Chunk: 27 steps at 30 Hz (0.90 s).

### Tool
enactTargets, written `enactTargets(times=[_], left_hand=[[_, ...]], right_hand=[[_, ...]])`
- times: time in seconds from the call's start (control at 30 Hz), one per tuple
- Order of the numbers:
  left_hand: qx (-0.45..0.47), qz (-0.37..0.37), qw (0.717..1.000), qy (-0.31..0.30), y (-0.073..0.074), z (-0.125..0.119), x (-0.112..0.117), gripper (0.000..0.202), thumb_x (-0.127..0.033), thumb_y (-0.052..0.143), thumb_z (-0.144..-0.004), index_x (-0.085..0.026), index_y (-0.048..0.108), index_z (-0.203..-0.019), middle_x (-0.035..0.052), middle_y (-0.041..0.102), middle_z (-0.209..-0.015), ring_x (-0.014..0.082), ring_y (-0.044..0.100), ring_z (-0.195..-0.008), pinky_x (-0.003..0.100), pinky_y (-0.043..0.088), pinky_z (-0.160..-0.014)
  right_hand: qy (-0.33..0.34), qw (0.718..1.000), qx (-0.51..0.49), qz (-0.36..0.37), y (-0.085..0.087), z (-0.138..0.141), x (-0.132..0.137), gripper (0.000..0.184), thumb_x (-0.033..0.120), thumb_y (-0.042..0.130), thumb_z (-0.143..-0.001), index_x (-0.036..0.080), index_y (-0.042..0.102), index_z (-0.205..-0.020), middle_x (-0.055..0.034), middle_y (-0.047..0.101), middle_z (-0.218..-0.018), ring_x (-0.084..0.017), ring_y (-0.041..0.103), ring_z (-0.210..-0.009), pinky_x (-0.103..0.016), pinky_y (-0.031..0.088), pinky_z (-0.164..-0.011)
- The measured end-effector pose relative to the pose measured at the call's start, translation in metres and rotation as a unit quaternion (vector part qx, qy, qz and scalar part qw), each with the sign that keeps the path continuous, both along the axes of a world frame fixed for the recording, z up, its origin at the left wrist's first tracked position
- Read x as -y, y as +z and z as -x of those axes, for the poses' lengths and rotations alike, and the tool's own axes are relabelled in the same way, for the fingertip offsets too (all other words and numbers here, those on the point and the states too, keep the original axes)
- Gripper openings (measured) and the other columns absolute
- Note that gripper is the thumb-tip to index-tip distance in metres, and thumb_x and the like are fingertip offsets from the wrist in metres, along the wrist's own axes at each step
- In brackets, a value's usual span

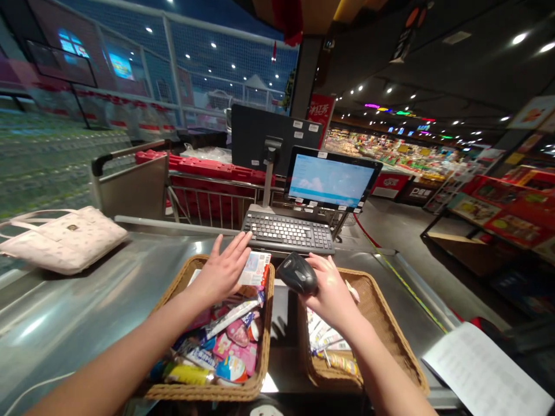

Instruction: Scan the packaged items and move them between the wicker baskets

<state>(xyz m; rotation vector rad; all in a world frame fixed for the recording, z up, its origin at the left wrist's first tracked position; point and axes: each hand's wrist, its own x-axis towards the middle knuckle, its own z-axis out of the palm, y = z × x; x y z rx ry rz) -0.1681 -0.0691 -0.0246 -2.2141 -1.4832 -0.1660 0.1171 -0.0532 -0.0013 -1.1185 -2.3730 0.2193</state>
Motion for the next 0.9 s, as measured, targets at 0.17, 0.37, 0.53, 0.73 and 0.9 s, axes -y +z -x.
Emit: enactTargets(times=[0.17,0.37,0.53,0.73,0.9], left_hand=[[0.005,0.043,0.999,0.009,-0.020,0.012,0.019,0.066,-0.042,0.063,-0.073,-0.013,0.052,-0.131,0.0177,0.014,-0.158,0.0339,0.013,-0.146,0.062,0.005,-0.115],[0.018,0.097,0.995,0.020,-0.037,0.022,0.036,0.068,-0.043,0.064,-0.071,-0.012,0.052,-0.130,0.0190,0.012,-0.158,0.0339,0.013,-0.146,0.061,0.005,-0.115],[0.031,0.141,0.989,0.027,-0.043,0.026,0.047,0.070,-0.042,0.064,-0.072,-0.011,0.049,-0.133,0.0196,0.011,-0.158,0.0340,0.012,-0.146,0.062,0.002,-0.114],[0.045,0.204,0.978,0.014,-0.055,0.029,0.061,0.076,-0.048,0.064,-0.071,-0.012,0.045,-0.136,0.0194,0.011,-0.158,0.0328,0.010,-0.147,0.060,-0.005,-0.115],[0.052,0.257,0.965,-0.003,-0.065,0.030,0.072,0.085,-0.058,0.066,-0.067,-0.014,0.044,-0.137,0.0210,0.013,-0.158,0.0334,0.011,-0.147,0.058,-0.002,-0.116]], right_hand=[[0.017,0.999,0.012,0.030,-0.005,0.010,0.003,0.034,0.016,0.060,-0.068,0.021,0.066,-0.101,-0.0078,0.061,-0.120,-0.031,0.044,-0.129,-0.058,0.016,-0.115],[0.040,0.998,0.021,0.042,-0.008,0.022,0.006,0.033,0.016,0.059,-0.068,0.020,0.066,-0.100,-0.0083,0.062,-0.119,-0.031,0.045,-0.128,-0.058,0.019,-0.113],[0.057,0.996,0.027,0.065,-0.015,0.029,0.011,0.032,0.017,0.059,-0.069,0.019,0.066,-0.101,-0.0091,0.062,-0.120,-0.031,0.044,-0.128,-0.057,0.020,-0.114],[0.103,0.989,0.034,0.104,-0.024,0.036,0.021,0.041,0.015,0.060,-0.067,0.020,0.064,-0.107,-0.0083,0.062,-0.120,-0.029,0.047,-0.125,-0.053,0.023,-0.113],[0.110,0.985,0.035,0.129,-0.030,0.039,0.028,0.036,0.014,0.061,-0.066,0.021,0.065,-0.101,-0.0072,0.064,-0.114,-0.027,0.053,-0.113,-0.051,0.026,-0.111]])
